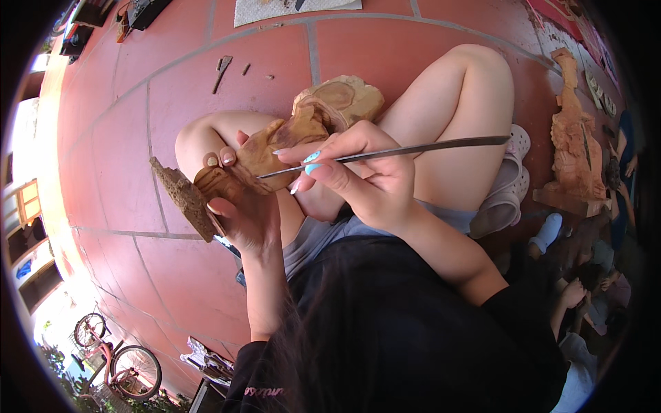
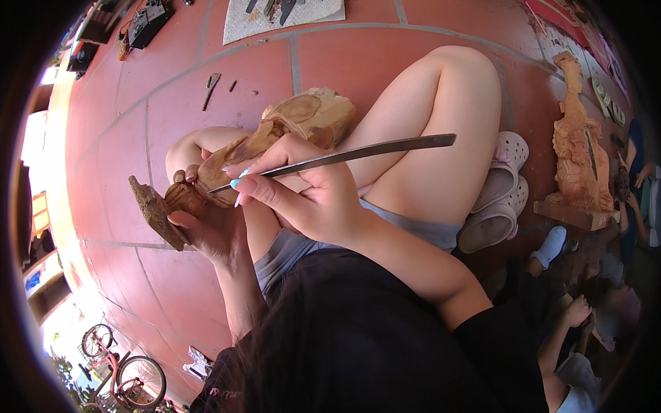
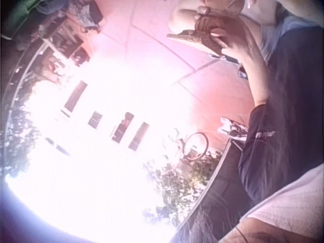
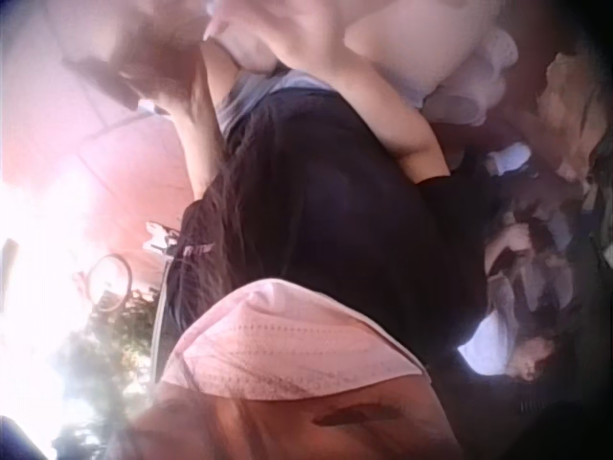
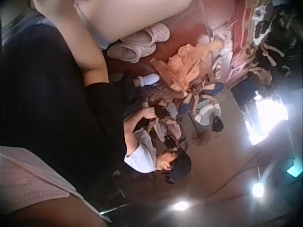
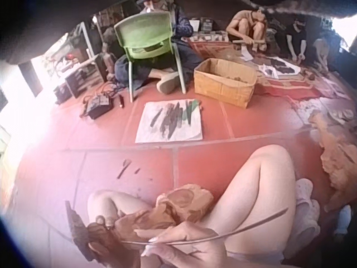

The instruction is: The person carves a wooden figurine using a chisel while sitting cross-legged on the floor. They hold the wood with one hand and carefully shape its surface with the other, rotating the piece to access different areas.

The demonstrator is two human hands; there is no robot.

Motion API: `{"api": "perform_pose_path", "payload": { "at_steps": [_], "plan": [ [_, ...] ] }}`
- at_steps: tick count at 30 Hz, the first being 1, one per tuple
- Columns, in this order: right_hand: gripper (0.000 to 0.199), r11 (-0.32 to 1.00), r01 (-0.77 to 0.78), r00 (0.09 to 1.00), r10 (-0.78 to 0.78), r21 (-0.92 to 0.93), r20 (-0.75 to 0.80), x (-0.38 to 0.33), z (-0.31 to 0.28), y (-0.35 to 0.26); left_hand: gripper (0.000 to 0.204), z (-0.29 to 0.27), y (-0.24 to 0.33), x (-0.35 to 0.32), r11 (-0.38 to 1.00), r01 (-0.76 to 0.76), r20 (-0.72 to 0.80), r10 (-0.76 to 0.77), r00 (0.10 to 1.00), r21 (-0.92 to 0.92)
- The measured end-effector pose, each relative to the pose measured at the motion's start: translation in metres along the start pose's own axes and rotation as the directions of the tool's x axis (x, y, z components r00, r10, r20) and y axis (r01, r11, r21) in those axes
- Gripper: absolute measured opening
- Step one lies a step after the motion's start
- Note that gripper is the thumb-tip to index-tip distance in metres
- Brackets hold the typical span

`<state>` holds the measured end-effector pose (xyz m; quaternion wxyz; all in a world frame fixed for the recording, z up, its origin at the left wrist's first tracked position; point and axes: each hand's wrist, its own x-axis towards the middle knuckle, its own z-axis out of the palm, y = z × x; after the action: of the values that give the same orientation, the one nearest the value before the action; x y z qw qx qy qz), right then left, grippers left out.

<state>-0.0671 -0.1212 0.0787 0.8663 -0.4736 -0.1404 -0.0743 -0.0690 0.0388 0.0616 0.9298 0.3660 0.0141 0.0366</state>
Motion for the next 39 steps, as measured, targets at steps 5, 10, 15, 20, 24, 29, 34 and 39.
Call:
{"api": "perform_pose_path", "payload": {
  "at_steps": [5, 10, 15, 20, 24, 29, 34, 39],
  "plan": [
    [0.015, 0.993, 0.078, 0.996, -0.073, -0.091, 0.057, 0.009, 0.014, -0.023, 0.068, 0.023, 0.018, 0.001, 0.983, -0.010, -0.040, 0.003, 0.999, -0.181],
    [0.018, 0.956, 0.165, 0.967, -0.109, -0.244, 0.228, 0.017, 0.025, -0.055, 0.070, 0.051, 0.015, -0.019, 0.954, 0.083, -0.035, -0.097, 0.995, -0.287],
    [0.022, 0.843, 0.355, 0.922, -0.245, -0.403, 0.299, 0.010, 0.018, -0.056, 0.069, 0.064, -0.004, -0.037, 0.929, 0.246, -0.017, -0.261, 0.965, -0.275],
    [0.020, 0.820, 0.350, 0.932, -0.257, -0.453, 0.254, 0.010, 0.020, -0.052, 0.069, 0.055, -0.005, -0.040, 0.888, 0.287, 0.130, -0.257, 0.958, -0.360],
    [0.012, 0.827, 0.237, 0.969, -0.164, -0.509, 0.184, 0.005, 0.023, -0.058, 0.076, 0.055, -0.006, -0.046, 0.920, 0.234, 0.095, -0.215, 0.972, -0.314],
    [0.012, 0.739, 0.226, 0.974, -0.169, -0.634, 0.151, 0.005, 0.031, -0.062, 0.073, 0.058, -0.004, -0.049, 0.938, 0.251, 0.033, -0.251, 0.967, -0.240],
    [0.008, 0.701, 0.267, 0.962, -0.153, -0.662, 0.226, 0.010, 0.030, -0.070, 0.078, 0.061, 0.000, -0.050, 0.913, 0.325, 0.050, -0.323, 0.945, -0.246],
    [0.004, 0.674, 0.459, 0.880, -0.258, -0.579, 0.398, 0.015, 0.022, -0.069, 0.074, 0.063, -0.002, -0.048, 0.923, 0.287, 0.093, -0.272, 0.958, -0.258]
  ]
}}
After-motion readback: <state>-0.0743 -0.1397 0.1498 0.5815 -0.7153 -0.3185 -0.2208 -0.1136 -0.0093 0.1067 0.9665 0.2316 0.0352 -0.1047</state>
